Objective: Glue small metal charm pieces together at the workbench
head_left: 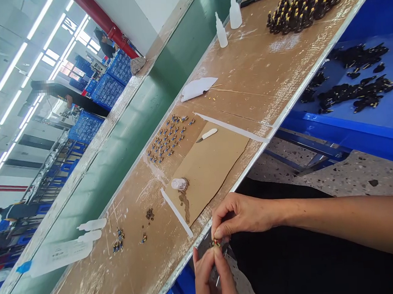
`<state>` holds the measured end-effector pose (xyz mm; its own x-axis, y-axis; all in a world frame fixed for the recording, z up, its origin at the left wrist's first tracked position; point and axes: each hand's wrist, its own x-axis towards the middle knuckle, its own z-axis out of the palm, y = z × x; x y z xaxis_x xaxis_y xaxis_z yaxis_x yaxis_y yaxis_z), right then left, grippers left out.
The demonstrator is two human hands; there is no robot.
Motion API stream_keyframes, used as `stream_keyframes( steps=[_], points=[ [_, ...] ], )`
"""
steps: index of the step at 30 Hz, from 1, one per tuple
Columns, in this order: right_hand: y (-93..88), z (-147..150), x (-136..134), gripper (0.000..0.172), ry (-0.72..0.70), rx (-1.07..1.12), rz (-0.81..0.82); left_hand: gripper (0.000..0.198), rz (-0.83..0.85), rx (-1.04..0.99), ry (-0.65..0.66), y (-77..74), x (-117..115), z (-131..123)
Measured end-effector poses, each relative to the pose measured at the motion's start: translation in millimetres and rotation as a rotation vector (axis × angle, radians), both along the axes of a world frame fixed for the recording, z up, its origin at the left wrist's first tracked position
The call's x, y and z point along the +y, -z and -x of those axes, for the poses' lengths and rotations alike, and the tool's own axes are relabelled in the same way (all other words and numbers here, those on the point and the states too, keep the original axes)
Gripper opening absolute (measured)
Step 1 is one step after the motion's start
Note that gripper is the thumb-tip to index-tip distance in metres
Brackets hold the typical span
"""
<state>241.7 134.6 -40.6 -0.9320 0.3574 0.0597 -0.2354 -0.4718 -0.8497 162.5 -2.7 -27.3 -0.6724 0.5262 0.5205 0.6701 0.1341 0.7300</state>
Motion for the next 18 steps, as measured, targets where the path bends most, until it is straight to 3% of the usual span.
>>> stream_keyframes(
  steps=[11, 18],
  points=[
    [2.6, -0.6, -1.6, 0.018, 0.010, -0.013, 0.012, 0.002, -0.023, 0.004, 0.001, -4.3, 4.6, -4.3],
    [4.4, -0.3, -2.4, 0.020, -0.016, -0.002, 0.063, 0.004, -0.065, -0.079, -0.015, 1.0, 3.3, -6.6]
  ],
)
